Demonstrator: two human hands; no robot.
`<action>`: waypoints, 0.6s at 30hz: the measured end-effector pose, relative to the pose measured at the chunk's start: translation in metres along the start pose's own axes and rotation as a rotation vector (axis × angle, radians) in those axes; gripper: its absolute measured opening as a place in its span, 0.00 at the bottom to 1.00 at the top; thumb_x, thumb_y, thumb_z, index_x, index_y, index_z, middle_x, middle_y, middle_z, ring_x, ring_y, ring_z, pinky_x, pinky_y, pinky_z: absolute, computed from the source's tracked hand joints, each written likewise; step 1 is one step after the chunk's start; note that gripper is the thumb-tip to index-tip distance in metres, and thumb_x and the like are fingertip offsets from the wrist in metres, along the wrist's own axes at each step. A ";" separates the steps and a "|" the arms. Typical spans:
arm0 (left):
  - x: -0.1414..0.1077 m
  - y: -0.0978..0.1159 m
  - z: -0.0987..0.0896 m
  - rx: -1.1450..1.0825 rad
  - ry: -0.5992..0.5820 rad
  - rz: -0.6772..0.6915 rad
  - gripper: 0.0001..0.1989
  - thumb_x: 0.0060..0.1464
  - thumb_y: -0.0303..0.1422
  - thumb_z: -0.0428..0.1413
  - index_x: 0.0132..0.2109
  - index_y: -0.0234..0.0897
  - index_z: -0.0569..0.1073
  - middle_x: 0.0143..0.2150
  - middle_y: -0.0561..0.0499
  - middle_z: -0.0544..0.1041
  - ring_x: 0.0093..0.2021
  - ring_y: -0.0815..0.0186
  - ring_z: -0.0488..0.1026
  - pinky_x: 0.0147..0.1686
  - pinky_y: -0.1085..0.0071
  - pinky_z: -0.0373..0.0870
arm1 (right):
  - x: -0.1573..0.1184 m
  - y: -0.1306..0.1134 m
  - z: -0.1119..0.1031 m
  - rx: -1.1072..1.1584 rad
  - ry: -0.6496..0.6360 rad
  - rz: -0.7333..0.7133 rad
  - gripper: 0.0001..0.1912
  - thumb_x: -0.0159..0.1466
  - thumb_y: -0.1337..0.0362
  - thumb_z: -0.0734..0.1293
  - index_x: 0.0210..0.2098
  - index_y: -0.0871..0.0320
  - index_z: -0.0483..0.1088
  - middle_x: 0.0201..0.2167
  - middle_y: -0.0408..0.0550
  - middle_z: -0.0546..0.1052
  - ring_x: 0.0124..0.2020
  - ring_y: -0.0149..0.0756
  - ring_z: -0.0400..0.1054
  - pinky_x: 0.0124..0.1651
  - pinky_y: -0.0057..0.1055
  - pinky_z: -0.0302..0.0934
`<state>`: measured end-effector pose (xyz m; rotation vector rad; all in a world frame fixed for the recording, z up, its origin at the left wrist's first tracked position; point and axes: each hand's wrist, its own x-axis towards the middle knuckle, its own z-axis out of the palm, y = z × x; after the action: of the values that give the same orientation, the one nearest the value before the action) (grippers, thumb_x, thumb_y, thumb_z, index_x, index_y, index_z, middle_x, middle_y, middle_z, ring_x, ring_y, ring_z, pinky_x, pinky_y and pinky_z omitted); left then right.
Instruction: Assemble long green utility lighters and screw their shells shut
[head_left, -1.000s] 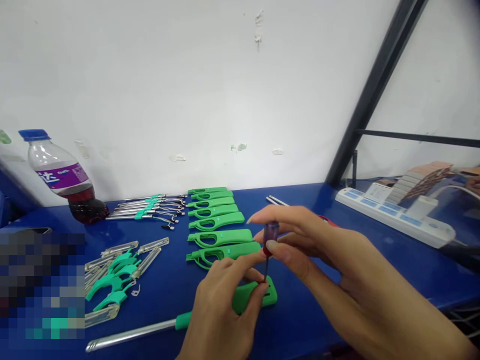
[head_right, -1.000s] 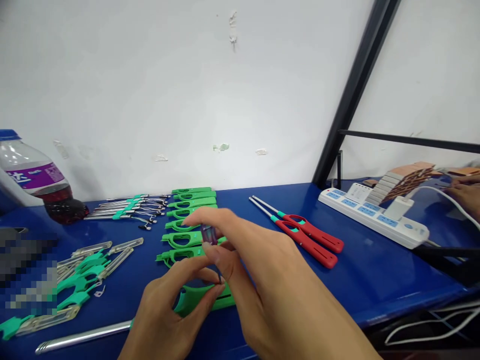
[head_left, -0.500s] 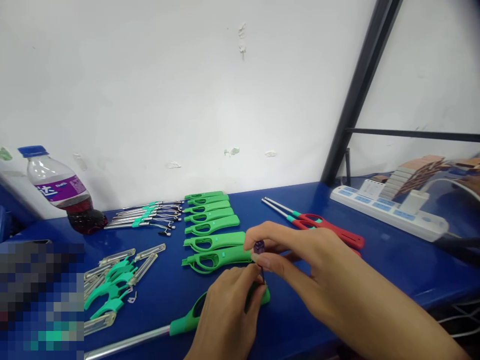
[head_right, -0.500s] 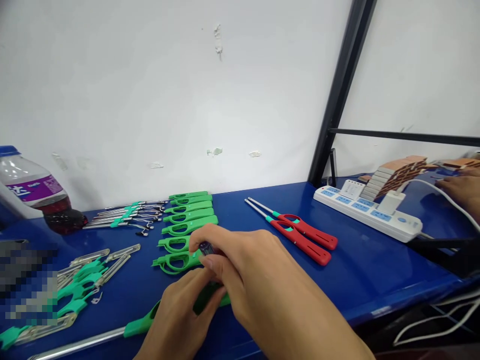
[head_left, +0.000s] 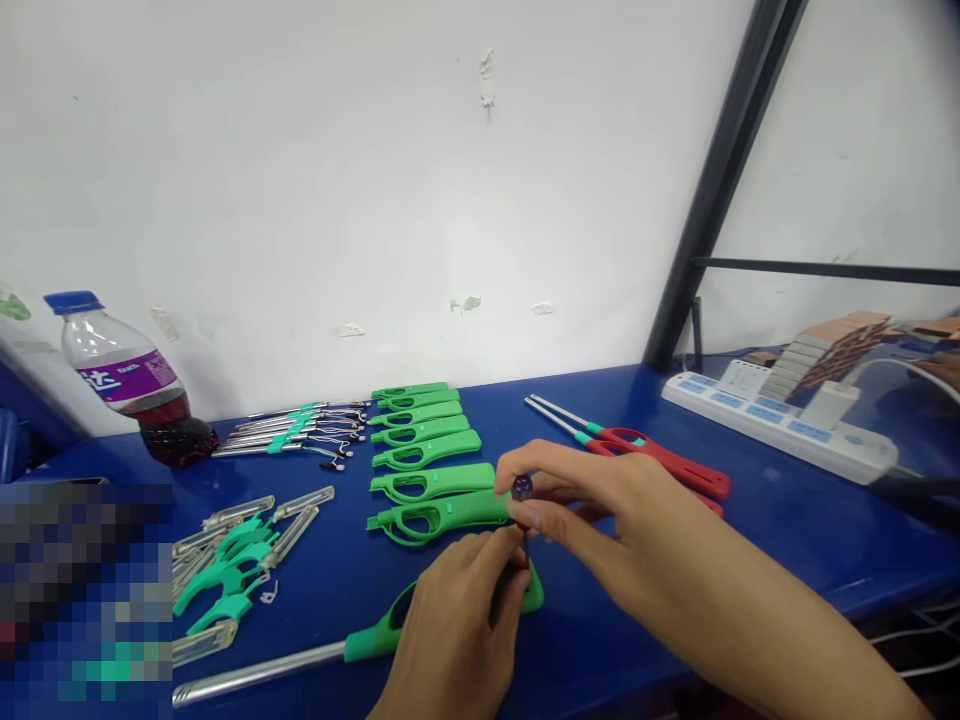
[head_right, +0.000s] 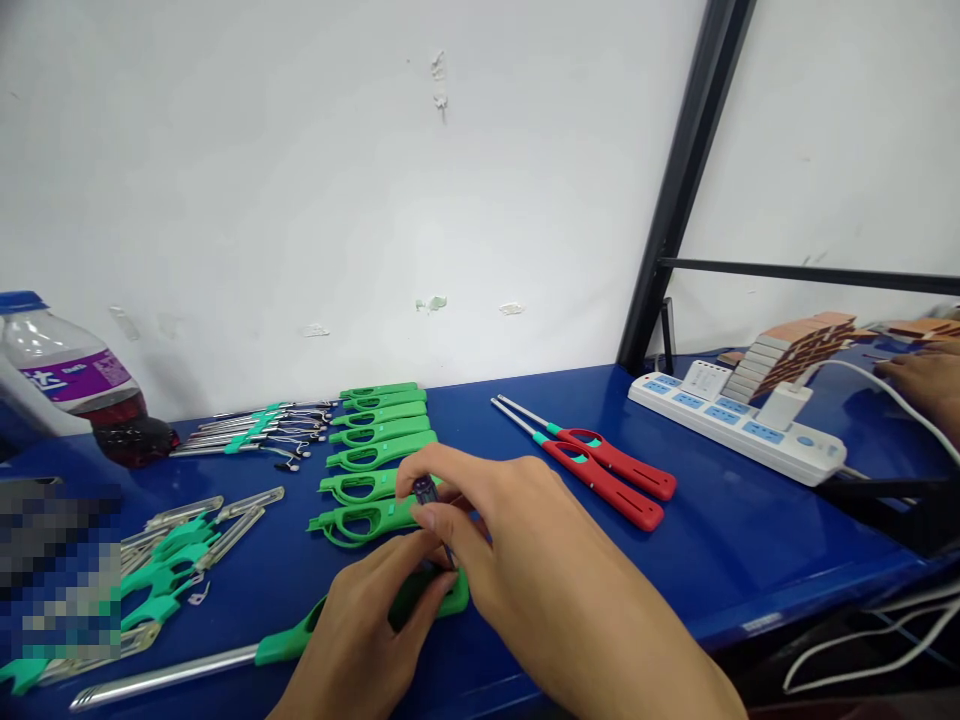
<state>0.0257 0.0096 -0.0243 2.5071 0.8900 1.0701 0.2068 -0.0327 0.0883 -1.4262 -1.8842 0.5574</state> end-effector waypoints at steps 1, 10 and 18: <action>-0.001 0.000 -0.001 0.005 -0.002 0.002 0.12 0.69 0.23 0.55 0.52 0.44 0.74 0.44 0.54 0.84 0.41 0.62 0.84 0.41 0.67 0.81 | 0.001 0.002 0.000 0.013 0.013 0.010 0.11 0.77 0.65 0.65 0.48 0.37 0.73 0.41 0.25 0.85 0.40 0.27 0.79 0.40 0.24 0.65; -0.026 -0.012 -0.013 0.358 -0.138 0.109 0.20 0.66 0.30 0.62 0.63 0.45 0.74 0.53 0.47 0.83 0.49 0.53 0.84 0.46 0.56 0.84 | 0.004 0.004 -0.002 -0.211 0.155 0.084 0.06 0.72 0.61 0.73 0.41 0.43 0.71 0.27 0.27 0.83 0.28 0.32 0.77 0.29 0.28 0.57; -0.050 -0.020 -0.036 0.424 -0.128 0.108 0.20 0.70 0.31 0.56 0.66 0.44 0.72 0.55 0.45 0.83 0.50 0.54 0.83 0.47 0.60 0.84 | 0.012 -0.015 0.019 -0.309 0.174 -0.084 0.15 0.68 0.64 0.73 0.32 0.51 0.63 0.22 0.31 0.72 0.22 0.29 0.65 0.28 0.29 0.49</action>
<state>-0.0363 -0.0064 -0.0365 2.9596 1.0460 0.8043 0.1809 -0.0248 0.0893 -1.5252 -1.9369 0.0981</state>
